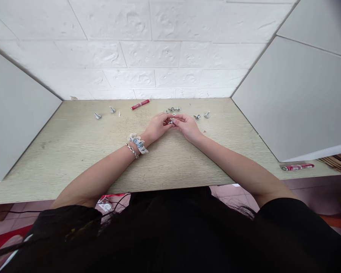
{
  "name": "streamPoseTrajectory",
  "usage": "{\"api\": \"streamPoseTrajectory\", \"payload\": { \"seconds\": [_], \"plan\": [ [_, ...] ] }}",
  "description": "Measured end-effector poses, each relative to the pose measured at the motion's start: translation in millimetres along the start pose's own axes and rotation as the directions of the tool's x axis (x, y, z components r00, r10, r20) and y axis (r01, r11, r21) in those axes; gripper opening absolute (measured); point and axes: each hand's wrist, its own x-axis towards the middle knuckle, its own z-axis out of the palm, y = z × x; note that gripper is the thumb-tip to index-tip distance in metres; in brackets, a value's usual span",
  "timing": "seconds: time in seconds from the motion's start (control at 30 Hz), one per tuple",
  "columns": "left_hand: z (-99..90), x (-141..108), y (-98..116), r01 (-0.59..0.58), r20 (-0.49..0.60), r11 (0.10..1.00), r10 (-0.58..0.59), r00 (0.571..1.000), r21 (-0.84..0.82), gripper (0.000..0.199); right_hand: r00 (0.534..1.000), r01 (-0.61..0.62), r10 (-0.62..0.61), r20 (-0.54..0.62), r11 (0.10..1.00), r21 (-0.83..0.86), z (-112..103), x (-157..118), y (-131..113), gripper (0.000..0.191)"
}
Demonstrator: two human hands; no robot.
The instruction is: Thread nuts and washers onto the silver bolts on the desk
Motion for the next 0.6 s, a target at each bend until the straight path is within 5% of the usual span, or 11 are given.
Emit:
{"api": "streamPoseTrajectory", "payload": {
  "seconds": [0.33,0.6],
  "plan": [
    [-1.2,0.6,1.7,0.062,-0.016,0.998,-0.061,0.998,0.017,0.015,1.0,0.008,-0.009,-0.021,0.999,-0.036,2.4,-3.4,-6.4,0.017],
    [-0.3,-4.1,5.7,-0.07,-0.061,0.997,0.071,0.996,0.019,0.024,0.999,0.03,-0.026,0.027,0.986,-0.165,0.2,-2.4,-5.0,0.032]
  ]
}}
